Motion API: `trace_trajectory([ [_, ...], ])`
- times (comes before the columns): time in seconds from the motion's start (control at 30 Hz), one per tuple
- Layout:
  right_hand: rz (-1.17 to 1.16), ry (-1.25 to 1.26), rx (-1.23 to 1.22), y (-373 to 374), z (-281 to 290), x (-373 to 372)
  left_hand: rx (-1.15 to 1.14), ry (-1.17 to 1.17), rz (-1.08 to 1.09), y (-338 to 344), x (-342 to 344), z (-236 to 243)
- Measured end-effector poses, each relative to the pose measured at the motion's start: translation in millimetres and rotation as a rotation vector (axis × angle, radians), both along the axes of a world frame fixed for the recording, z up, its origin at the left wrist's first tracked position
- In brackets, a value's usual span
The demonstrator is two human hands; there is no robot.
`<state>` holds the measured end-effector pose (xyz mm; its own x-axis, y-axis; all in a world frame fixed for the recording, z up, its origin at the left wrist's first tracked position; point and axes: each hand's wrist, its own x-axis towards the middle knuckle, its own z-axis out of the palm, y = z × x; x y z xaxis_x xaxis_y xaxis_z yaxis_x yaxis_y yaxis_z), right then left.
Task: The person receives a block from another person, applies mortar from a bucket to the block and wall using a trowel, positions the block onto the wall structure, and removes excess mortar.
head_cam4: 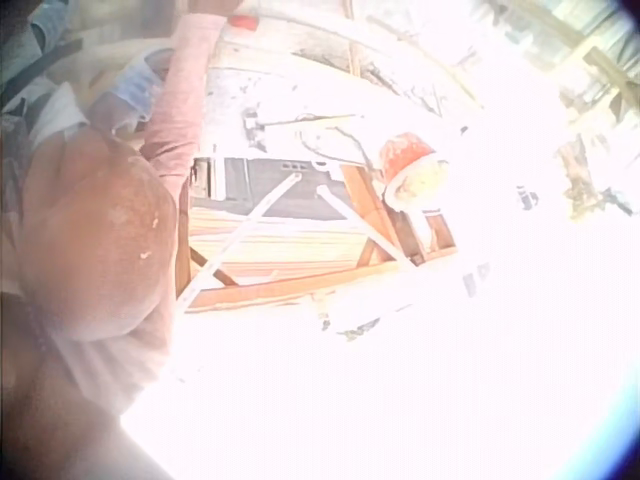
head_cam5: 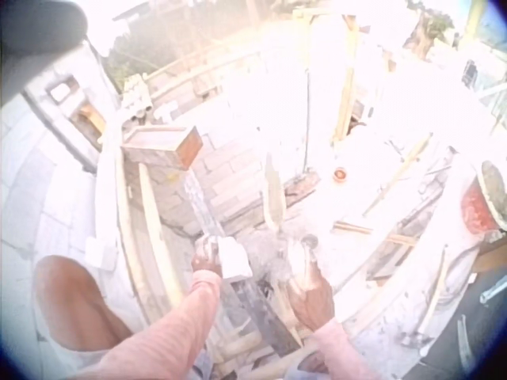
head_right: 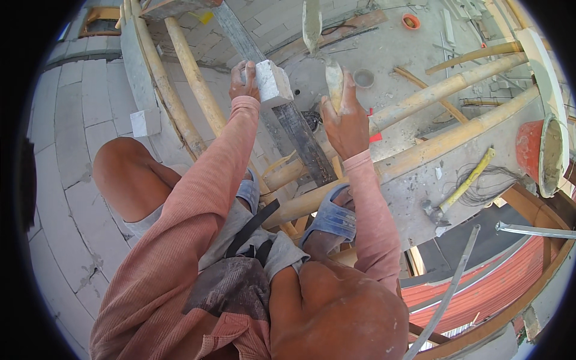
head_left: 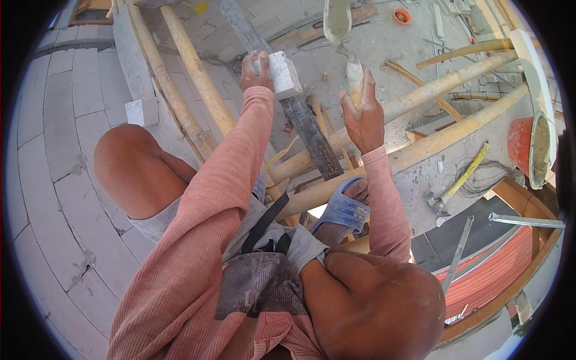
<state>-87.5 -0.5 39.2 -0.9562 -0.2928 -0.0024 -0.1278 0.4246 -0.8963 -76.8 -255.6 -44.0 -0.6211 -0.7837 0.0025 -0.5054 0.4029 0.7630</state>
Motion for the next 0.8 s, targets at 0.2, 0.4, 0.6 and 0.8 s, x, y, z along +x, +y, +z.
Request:
trace_trajectory([
  [0.2, 0.119, -0.132, 0.214, 9, -70, 45, 0.114, -0.065, 0.076, 15, -5, 6],
  [0.4, 0.356, -0.34, 0.376, -10, -73, 47, 0.685, 0.259, 0.284, -51, 1, -4],
  [0.6, 0.29, -0.277, 0.354, 14, -79, 58, 1.477, -0.566, 0.082, -16, 0, 49],
  [0.8, 0.248, -0.165, 0.257, 14, -88, 64, 1.589, -0.15, -0.078, -31, 14, 18],
])
